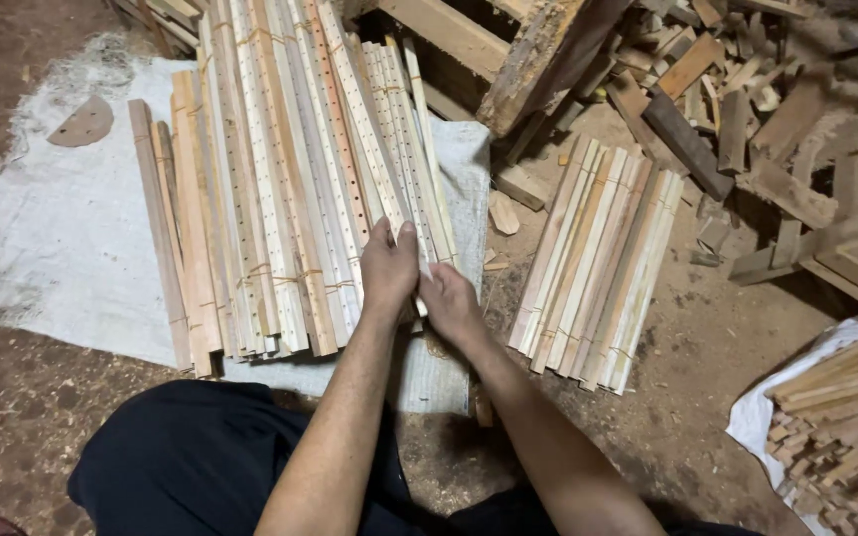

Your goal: Stacking thin wooden slats into organized bundles on a workshop floor

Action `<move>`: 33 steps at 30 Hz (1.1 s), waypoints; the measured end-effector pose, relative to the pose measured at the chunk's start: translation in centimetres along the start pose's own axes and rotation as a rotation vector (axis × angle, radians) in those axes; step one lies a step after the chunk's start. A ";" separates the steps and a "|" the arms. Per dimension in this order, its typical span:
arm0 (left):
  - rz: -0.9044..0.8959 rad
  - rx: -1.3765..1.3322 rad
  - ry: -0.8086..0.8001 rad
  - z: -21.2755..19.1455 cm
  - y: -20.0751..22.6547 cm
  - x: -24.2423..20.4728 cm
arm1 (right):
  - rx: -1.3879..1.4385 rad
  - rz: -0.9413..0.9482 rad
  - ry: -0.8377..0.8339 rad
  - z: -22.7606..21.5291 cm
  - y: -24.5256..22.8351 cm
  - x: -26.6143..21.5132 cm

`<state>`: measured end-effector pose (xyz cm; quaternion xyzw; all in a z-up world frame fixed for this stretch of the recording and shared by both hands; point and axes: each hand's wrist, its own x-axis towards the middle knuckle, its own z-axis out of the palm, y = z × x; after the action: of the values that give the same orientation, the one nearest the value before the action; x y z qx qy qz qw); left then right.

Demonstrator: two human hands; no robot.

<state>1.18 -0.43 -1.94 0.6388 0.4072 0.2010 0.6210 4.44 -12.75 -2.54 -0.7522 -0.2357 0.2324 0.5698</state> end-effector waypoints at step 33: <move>-0.675 -0.039 -0.776 16.7 -10.2 -11.8 | -0.695 0.376 0.556 -15.0 22.8 -1.8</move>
<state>4.20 -21.05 -11.19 0.4875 0.3265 -0.2550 0.7686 14.34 -30.50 -20.77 -0.9612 0.0019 0.0288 0.2742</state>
